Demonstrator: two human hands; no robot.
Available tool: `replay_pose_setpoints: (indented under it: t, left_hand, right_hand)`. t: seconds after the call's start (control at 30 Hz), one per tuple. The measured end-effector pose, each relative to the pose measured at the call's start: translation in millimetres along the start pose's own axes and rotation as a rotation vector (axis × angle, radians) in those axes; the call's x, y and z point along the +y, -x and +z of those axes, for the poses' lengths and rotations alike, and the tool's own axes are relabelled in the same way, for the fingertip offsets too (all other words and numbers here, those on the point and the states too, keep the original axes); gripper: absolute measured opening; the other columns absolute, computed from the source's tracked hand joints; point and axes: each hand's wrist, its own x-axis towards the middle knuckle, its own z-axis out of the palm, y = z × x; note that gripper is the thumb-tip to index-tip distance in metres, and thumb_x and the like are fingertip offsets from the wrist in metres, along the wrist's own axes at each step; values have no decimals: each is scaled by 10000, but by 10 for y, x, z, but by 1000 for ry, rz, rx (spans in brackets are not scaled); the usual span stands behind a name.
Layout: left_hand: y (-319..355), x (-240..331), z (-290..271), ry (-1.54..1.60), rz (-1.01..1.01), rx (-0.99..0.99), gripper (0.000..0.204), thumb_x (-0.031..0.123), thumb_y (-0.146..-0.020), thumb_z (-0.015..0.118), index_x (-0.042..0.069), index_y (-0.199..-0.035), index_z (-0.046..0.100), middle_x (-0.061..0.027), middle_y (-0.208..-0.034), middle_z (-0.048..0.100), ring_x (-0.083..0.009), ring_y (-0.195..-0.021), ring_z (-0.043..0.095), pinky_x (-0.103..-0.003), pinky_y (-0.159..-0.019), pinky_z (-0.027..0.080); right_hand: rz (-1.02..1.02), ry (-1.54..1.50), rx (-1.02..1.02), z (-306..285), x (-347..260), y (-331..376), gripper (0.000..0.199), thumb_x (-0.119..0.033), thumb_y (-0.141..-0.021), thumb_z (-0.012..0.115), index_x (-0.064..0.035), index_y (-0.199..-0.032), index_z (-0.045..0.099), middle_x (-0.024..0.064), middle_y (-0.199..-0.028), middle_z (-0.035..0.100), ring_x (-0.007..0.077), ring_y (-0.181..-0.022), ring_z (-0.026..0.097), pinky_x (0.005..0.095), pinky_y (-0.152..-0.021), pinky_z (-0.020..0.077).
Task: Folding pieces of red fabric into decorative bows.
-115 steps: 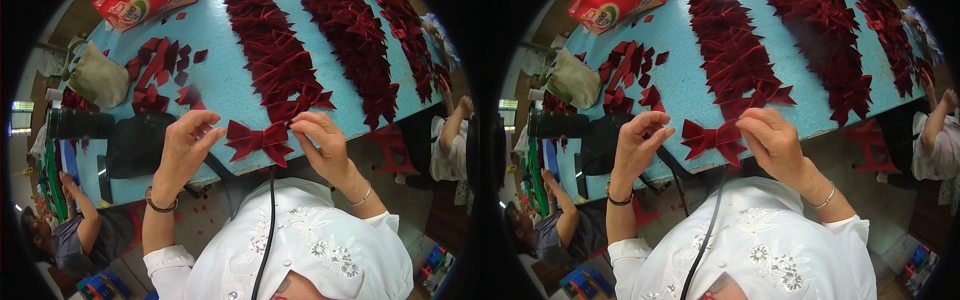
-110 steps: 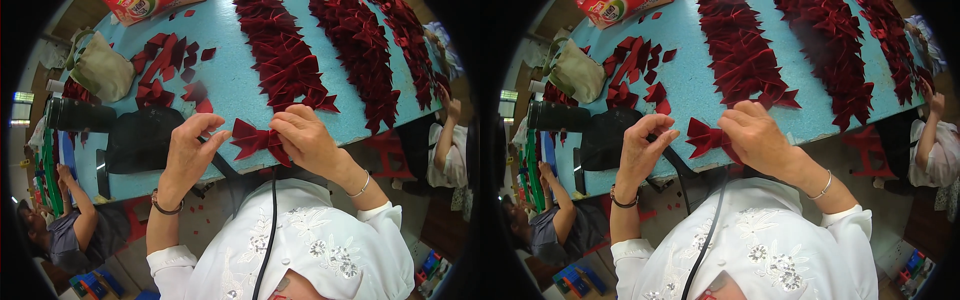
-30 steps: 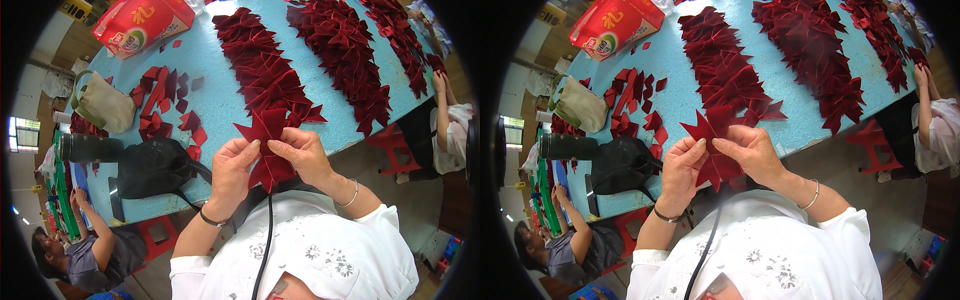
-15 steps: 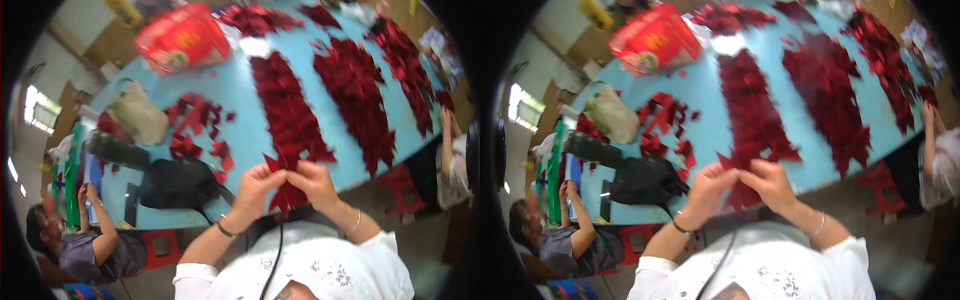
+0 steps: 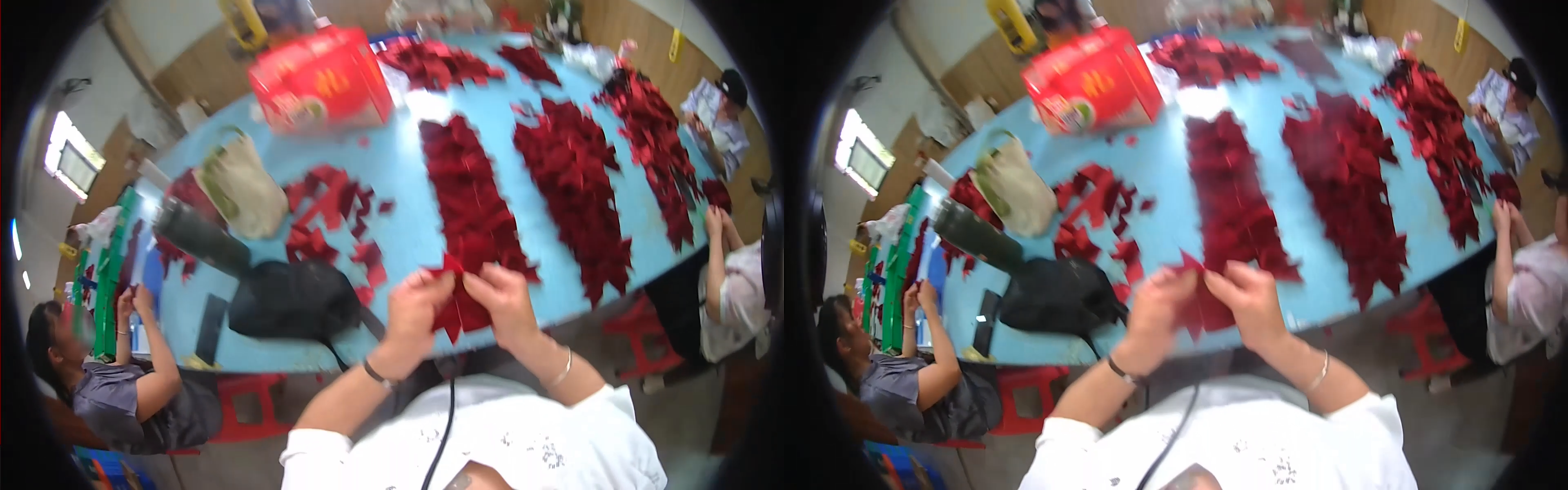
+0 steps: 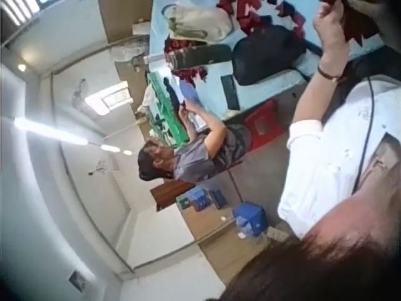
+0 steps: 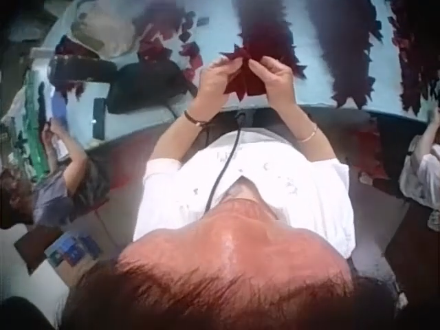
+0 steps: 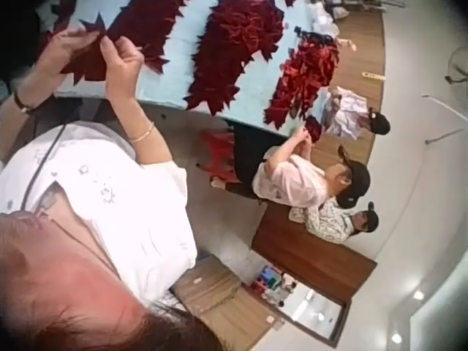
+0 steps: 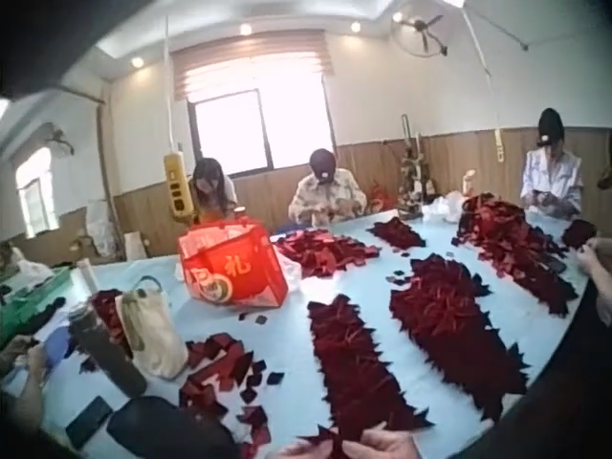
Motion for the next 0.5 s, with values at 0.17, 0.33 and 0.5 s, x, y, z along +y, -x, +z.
replay_pose_setpoints:
  t: [0.17, 0.33, 0.5]
  left_hand:
    - [-88, 202, -7, 28, -57, -121, 99, 42, -848, 635, 0, -936, 620, -52, -872, 652, -119, -806, 604, -257, -769, 483]
    - [-35, 158, -15, -176, 17, -158, 162, 50, -831, 667, -21, -970, 621, -84, -918, 672, -129, -830, 624, -259, -777, 490]
    - [-32, 5, -56, -253, 210, -134, 132, 59, -820, 698, -7, -915, 636, -105, -897, 679, -146, -791, 645, -265, -740, 510]
  right_hand:
    - [81, -90, -92, -172, 3, -46, 161, -81, -868, 642, -24, -734, 574, -26, -713, 554, 29, -646, 464, 203, -560, 380]
    - [109, -64, -145, -100, -100, 106, 115, -103, -873, 652, 12, -876, 644, 20, -801, 639, 57, -706, 565, 195, -631, 469]
    - [110, -64, -191, -133, -123, 180, 146, -109, -874, 652, 23, -934, 653, 34, -834, 653, 65, -752, 588, 198, -671, 491]
